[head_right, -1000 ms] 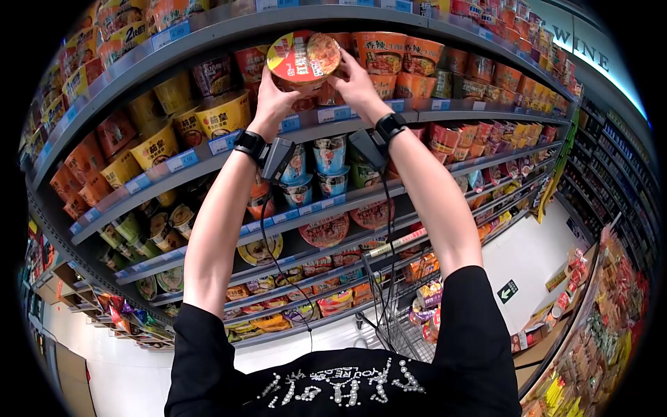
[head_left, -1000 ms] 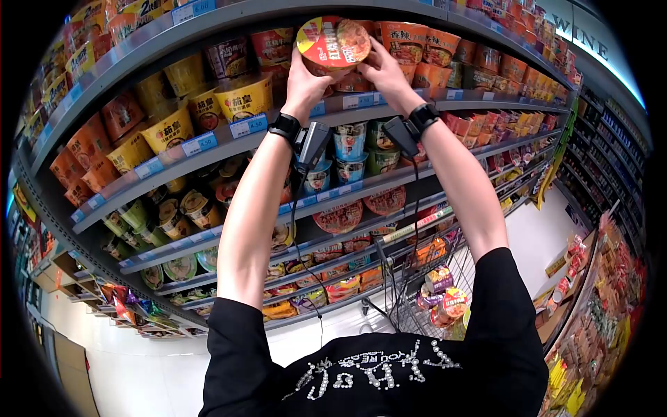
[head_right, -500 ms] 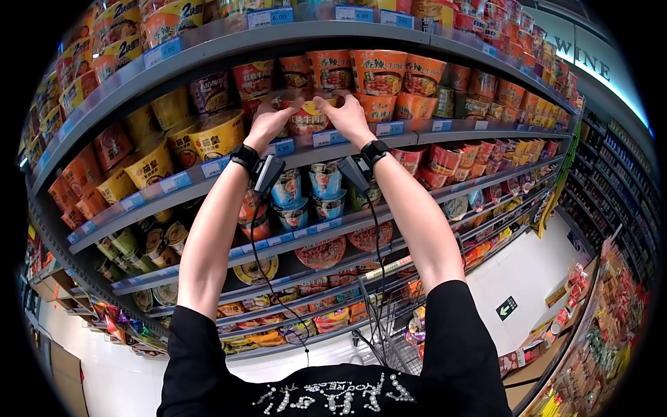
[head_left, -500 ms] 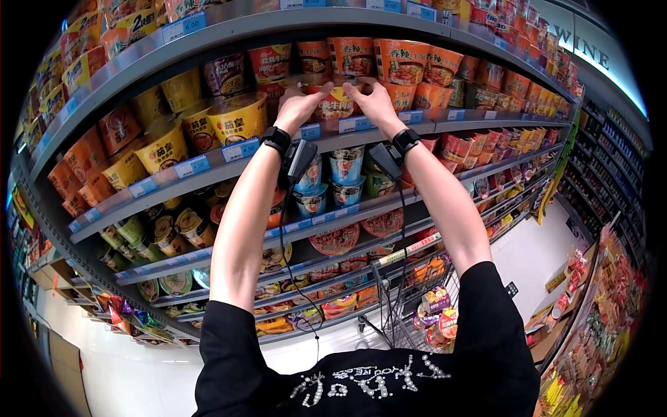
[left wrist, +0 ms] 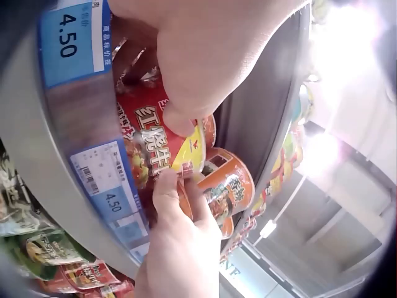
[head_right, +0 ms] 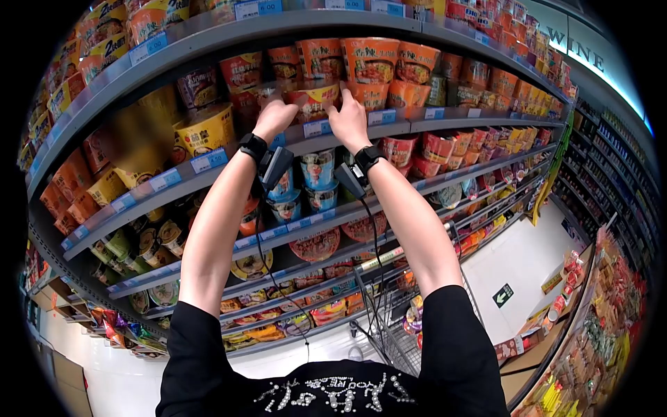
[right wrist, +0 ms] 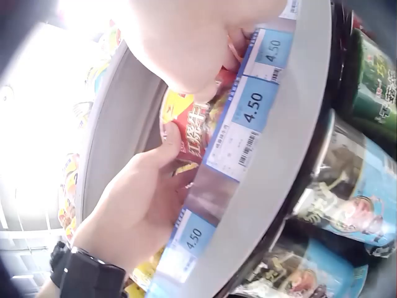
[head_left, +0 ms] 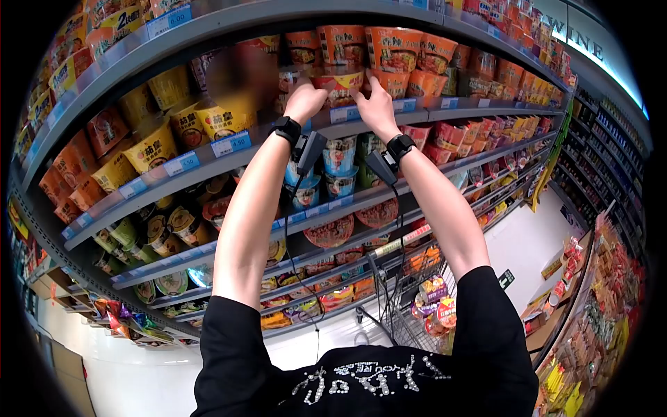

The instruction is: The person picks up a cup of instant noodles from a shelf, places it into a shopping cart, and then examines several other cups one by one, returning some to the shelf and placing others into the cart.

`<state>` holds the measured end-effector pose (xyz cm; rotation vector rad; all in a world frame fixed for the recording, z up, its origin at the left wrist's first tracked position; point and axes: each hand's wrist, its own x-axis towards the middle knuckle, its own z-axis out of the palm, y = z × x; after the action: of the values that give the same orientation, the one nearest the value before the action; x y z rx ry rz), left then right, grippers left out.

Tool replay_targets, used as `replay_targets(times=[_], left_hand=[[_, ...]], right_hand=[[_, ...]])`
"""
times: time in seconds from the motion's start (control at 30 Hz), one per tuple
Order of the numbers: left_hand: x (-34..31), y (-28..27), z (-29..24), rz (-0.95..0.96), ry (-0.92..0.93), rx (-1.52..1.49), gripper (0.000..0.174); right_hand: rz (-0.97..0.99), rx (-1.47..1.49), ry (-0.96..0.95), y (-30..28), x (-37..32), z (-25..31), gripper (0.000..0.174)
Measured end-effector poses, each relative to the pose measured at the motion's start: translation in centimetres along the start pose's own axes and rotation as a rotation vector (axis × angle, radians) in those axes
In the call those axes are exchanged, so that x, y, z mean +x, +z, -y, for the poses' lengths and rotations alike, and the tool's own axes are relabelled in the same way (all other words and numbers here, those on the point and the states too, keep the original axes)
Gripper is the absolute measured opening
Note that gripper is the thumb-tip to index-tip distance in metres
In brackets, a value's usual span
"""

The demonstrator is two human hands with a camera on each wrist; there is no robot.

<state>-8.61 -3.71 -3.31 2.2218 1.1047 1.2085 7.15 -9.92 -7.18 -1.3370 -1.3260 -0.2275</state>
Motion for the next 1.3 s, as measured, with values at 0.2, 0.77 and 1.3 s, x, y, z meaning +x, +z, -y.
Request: replay_targets(times=[0.2, 0.77, 1.3], left_hand=[[-4.4, 1.7, 0.0, -0.186, 0.166, 0.184, 0.049], [-48.8, 32.0, 18.9, 0.751, -0.442, -0.651, 0.026], [-52.2, 46.9, 9.3, 1.098, -0.83, -0.565, 0.035]], right_hand=[[-0.104, -0.2, -0.241, 0.9, -6.4, -2.3, 0.044], [-0.112, -0.033, 1.143, -13.9, -67.0, -19.2, 0.018], [-0.755, 0.739, 1.835, -24.6, -70.0, -28.9, 0.073]])
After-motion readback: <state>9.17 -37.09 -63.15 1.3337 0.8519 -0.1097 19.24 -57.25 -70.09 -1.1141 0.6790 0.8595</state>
